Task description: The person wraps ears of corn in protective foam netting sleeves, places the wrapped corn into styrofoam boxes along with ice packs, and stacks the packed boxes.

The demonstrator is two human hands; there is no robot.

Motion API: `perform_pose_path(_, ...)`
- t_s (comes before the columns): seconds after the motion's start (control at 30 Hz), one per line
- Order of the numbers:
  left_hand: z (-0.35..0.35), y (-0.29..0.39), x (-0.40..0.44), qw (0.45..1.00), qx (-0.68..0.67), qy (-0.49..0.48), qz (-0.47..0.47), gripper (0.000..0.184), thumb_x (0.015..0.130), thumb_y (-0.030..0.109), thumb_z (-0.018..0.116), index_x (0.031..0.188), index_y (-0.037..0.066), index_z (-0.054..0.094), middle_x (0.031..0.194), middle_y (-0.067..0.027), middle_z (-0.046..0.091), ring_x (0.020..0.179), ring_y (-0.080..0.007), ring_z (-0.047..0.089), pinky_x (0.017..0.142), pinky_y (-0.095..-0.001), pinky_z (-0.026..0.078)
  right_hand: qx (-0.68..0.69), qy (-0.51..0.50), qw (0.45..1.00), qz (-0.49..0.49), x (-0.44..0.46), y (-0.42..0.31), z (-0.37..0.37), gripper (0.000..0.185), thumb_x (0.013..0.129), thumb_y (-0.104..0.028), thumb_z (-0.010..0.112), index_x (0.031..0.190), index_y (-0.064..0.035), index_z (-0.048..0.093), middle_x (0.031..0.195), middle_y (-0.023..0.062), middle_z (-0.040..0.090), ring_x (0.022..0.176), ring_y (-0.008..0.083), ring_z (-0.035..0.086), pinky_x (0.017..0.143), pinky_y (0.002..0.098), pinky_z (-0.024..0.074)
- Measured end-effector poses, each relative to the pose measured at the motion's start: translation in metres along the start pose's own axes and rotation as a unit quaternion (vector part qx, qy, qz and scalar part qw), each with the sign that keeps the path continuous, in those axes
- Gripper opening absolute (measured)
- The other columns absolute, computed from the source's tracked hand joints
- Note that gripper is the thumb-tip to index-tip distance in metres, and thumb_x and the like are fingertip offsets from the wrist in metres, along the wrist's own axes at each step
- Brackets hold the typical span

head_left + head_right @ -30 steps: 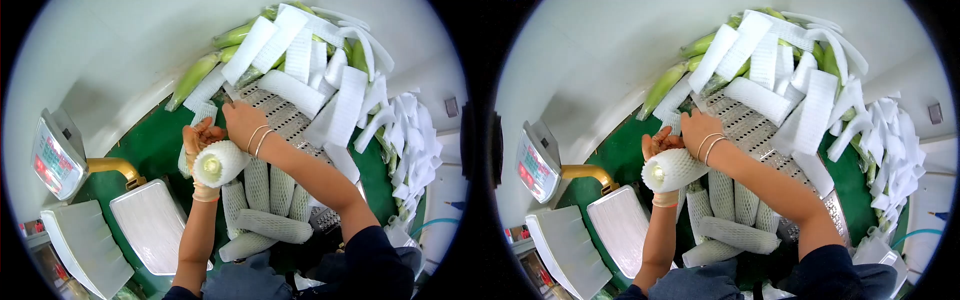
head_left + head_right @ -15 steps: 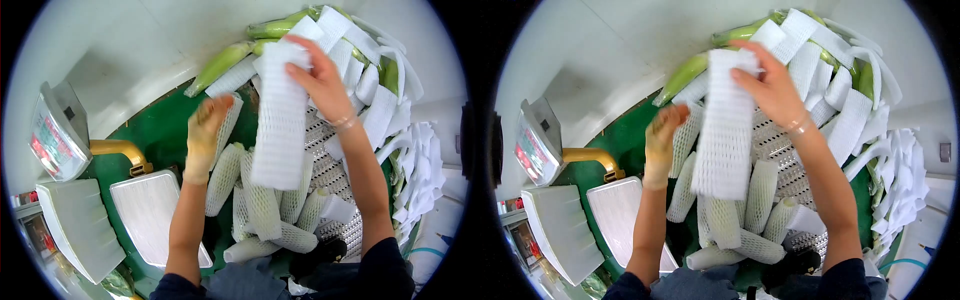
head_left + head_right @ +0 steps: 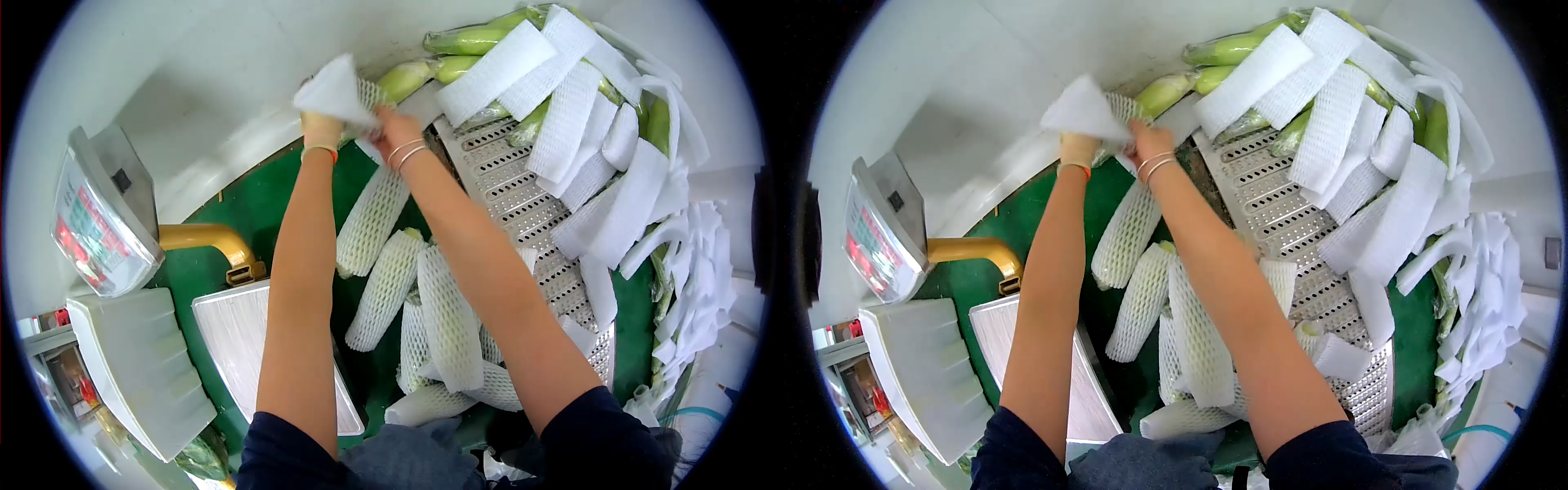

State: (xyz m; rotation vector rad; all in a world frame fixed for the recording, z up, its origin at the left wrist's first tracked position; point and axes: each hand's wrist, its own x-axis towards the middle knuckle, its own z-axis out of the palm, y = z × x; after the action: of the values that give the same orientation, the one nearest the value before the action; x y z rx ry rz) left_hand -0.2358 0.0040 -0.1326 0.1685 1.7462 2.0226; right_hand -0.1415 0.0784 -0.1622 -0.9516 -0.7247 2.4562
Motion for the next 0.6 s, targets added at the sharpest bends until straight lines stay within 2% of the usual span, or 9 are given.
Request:
perform_pose_path(0.07,-0.011,-0.012,0.007,0.930,0.365,-0.047,0.024,0.050,0.082,0.041,0.055,0.118,0.005,0.053,0.112,-0.0193,0.059,0.101,-0.0352,0.057,0.087,-0.0424,0.045,-0.192,0.030,0.981,-0.007,0.002,0.015,-0.005,0.031,0.089,-0.024,0.053,0.107,0.0012,0.056,0.099,0.0122,0.063,0.081,0.0250,0.063,0.067,0.0352,0.0525)
perform_pose_path(0.13,-0.003,0.001,-0.007,0.776,0.617,-0.131,0.015,0.068,0.077,0.052,0.055,0.128,0.007,0.047,0.117,-0.0228,0.057,0.103,-0.0398,0.057,0.086,-0.0425,0.046,-0.493,0.087,0.860,-0.101,-0.004,0.017,-0.011,0.028,0.084,-0.021,0.058,0.096,0.0044,0.060,0.083,0.0107,0.065,0.068,0.0224,0.063,0.059,0.0325,0.0507)
perform_pose_path(0.2,0.006,0.017,-0.026,0.672,0.689,-0.265,0.054,0.073,0.078,0.054,0.053,0.135,0.010,0.042,0.118,-0.0233,0.058,0.107,-0.0383,0.057,0.084,-0.0399,0.046,-0.441,0.070,0.879,-0.166,-0.039,0.004,-0.018,0.029,0.083,-0.022,0.060,0.094,0.0046,0.062,0.077,0.0085,0.064,0.062,0.0185,0.060,0.055,0.0305,0.0478)
perform_pose_path(0.3,0.023,0.035,-0.116,0.931,0.128,-0.322,-0.115,0.051,0.091,0.039,0.042,0.131,0.007,0.045,0.121,-0.0137,0.057,0.107,-0.0266,0.057,0.086,-0.0373,0.050,-0.424,0.035,0.886,-0.186,-0.147,-0.065,-0.017,0.025,0.084,-0.020,0.061,0.092,0.0042,0.064,0.070,0.0040,0.061,0.056,0.0089,0.053,0.047,0.0249,0.0405)
perform_pose_path(0.37,0.021,0.036,-0.167,0.882,-0.185,-0.376,-0.218,0.046,0.094,0.036,0.041,0.130,0.008,0.045,0.121,-0.0109,0.057,0.102,-0.0222,0.059,0.081,-0.0353,0.052,-0.458,-0.025,0.866,-0.197,-0.204,-0.102,-0.015,0.030,0.081,-0.023,0.060,0.091,0.0049,0.063,0.071,0.0172,0.063,0.060,0.0216,0.059,0.058,0.0336,0.0442)
perform_pose_path(0.43,0.013,0.029,-0.204,0.749,-0.399,-0.440,-0.294,0.048,0.092,0.039,0.045,0.130,0.010,0.045,0.118,-0.0118,0.058,0.094,-0.0212,0.062,0.070,-0.0330,0.054,-0.489,-0.036,0.855,-0.168,-0.228,-0.134,-0.013,0.027,0.081,-0.022,0.060,0.085,0.0046,0.063,0.065,0.0138,0.062,0.056,0.0176,0.056,0.054,0.0320,0.0426)
perform_pose_path(0.53,0.047,0.027,-0.236,0.761,-0.366,-0.250,-0.473,0.035,0.089,0.035,0.053,0.111,0.008,0.053,0.090,-0.0107,0.061,0.060,-0.0143,0.055,0.037,-0.0214,0.036,-0.483,-0.026,0.865,-0.135,-0.212,-0.146,-0.033,0.025,0.080,-0.020,0.062,0.076,0.0039,0.063,0.056,0.0069,0.057,0.050,0.0109,0.051,0.047,0.0290,0.0387)
perform_pose_path(0.57,0.046,-0.010,-0.229,0.902,-0.142,-0.319,-0.253,0.032,0.089,0.035,0.053,0.106,0.007,0.054,0.086,-0.0099,0.060,0.058,-0.0128,0.052,0.036,-0.0208,0.033,-0.446,-0.006,0.886,-0.127,-0.201,-0.149,-0.039,0.025,0.079,-0.020,0.062,0.071,0.0036,0.063,0.052,0.0034,0.054,0.048,0.0082,0.048,0.045,0.0277,0.0364)
perform_pose_path(0.6,0.051,-0.016,-0.222,0.927,-0.025,-0.351,-0.128,0.031,0.089,0.035,0.053,0.104,0.007,0.054,0.084,-0.0095,0.059,0.057,-0.0121,0.051,0.036,-0.0205,0.032,-0.404,0.019,0.908,-0.109,-0.194,-0.153,-0.038,0.024,0.079,-0.019,0.062,0.069,0.0030,0.062,0.055,0.0009,0.054,0.049,0.0078,0.048,0.044,0.0274,0.0353)
